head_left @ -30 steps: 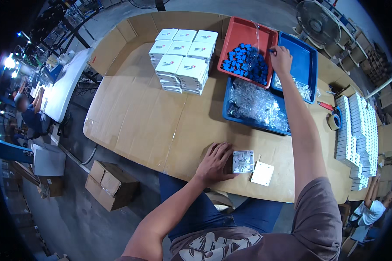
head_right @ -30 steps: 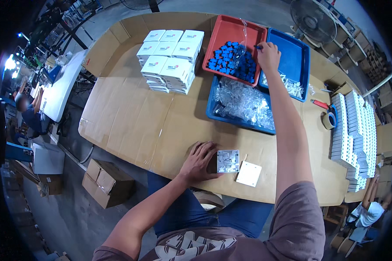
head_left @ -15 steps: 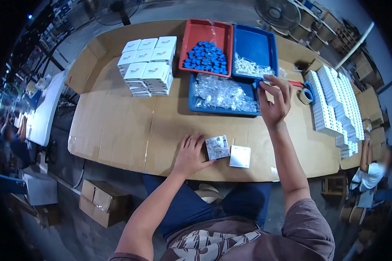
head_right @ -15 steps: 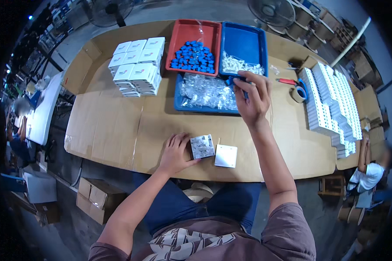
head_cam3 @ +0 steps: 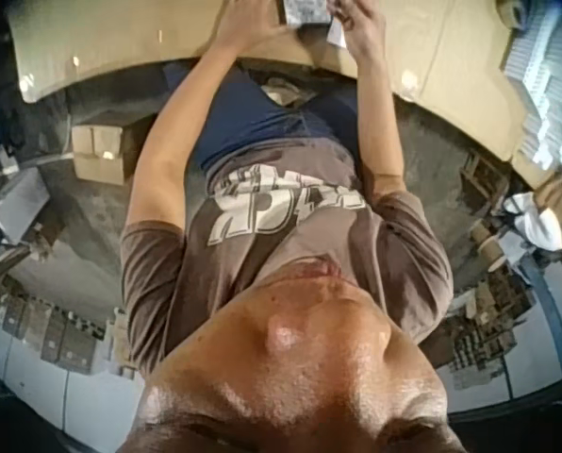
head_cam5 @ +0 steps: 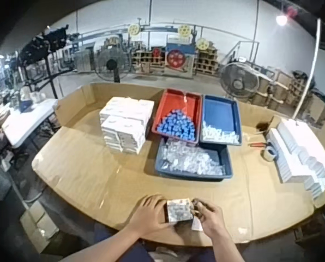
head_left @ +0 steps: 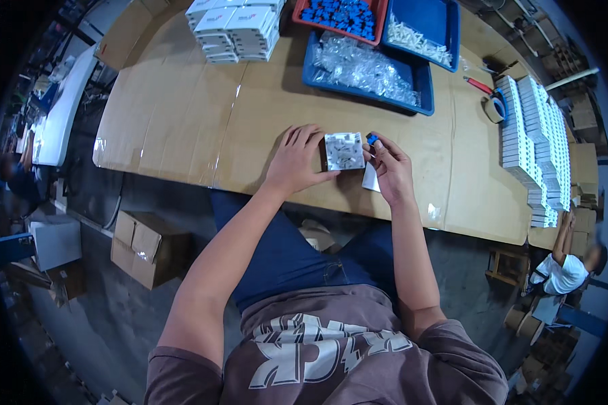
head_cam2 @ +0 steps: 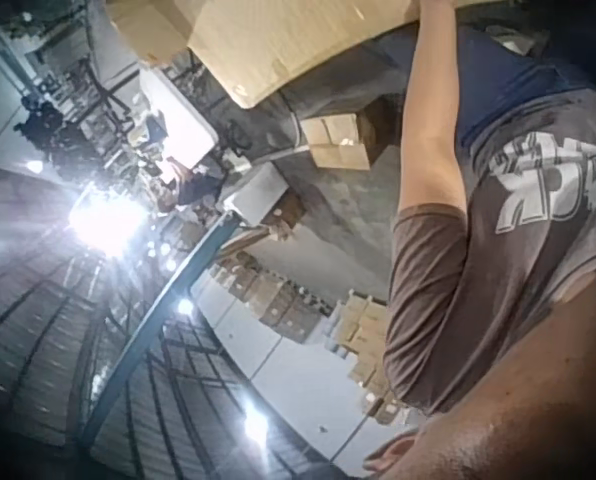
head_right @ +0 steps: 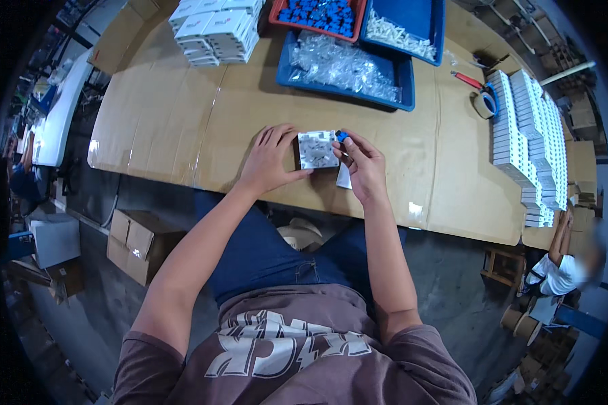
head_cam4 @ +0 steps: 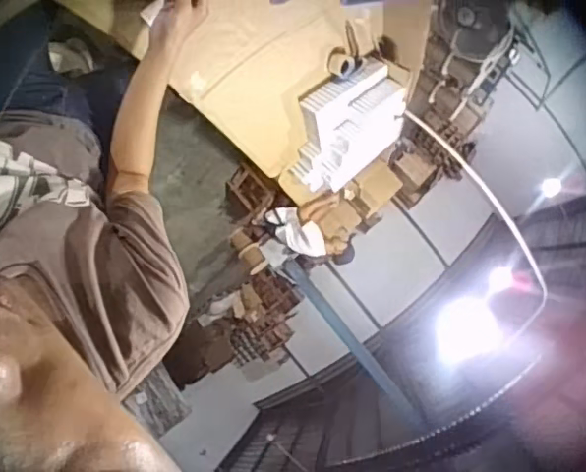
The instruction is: Assembling, filling, and stacking small white electronics boxes at a factory workstation.
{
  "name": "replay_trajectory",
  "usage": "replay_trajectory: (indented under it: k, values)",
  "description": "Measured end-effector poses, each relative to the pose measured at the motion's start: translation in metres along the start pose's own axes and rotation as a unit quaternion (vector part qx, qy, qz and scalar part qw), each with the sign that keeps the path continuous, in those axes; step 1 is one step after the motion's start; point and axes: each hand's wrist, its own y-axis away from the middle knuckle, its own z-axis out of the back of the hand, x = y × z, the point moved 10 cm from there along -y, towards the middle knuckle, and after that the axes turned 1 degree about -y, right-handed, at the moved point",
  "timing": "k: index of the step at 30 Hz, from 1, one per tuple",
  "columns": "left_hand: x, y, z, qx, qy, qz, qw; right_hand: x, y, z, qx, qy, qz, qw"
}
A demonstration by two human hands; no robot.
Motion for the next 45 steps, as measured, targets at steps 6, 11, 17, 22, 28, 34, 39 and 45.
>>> replay_trajectory:
  k: [6, 11, 17, 22, 28, 34, 39, 45]
  values:
    - [0.005, 0.005, -0.001, 0.008, -0.006, 0.022, 1.000, -0.027, 0.003, -0.010, 0.047, -0.058, -0.052, 0.996]
    - [0.003, 0.005, -0.003, 0.003, -0.003, 0.015, 1.000, -0.017, -0.005, -0.008, 0.002, -0.014, 0.006, 1.000]
    - [0.007, 0.005, -0.004, 0.022, 0.026, 0.032, 0.999, 0.001, -0.015, -0.038, 0.061, 0.295, 0.148, 0.942]
    - [0.010, 0.006, -0.003, 0.003, 0.018, 0.032, 0.999, 0.003, -0.007, -0.080, 0.115, 0.515, 0.232, 0.817]
    - [0.012, 0.005, -0.003, 0.006, 0.025, 0.035, 0.999, 0.004, 0.003, -0.111, 0.199, 0.571, 0.338, 0.721]
    - [0.012, 0.006, 0.000, 0.006, 0.027, 0.033, 0.999, 0.002, -0.003, -0.111, 0.208, 0.590, 0.337, 0.703]
    - [0.012, 0.006, 0.000, 0.005, 0.040, 0.033, 0.999, -0.001, -0.006, -0.110, 0.217, 0.596, 0.352, 0.688]
    - [0.012, 0.006, -0.003, 0.020, 0.036, 0.032, 0.999, 0.000, -0.006, -0.107, 0.211, 0.584, 0.376, 0.688]
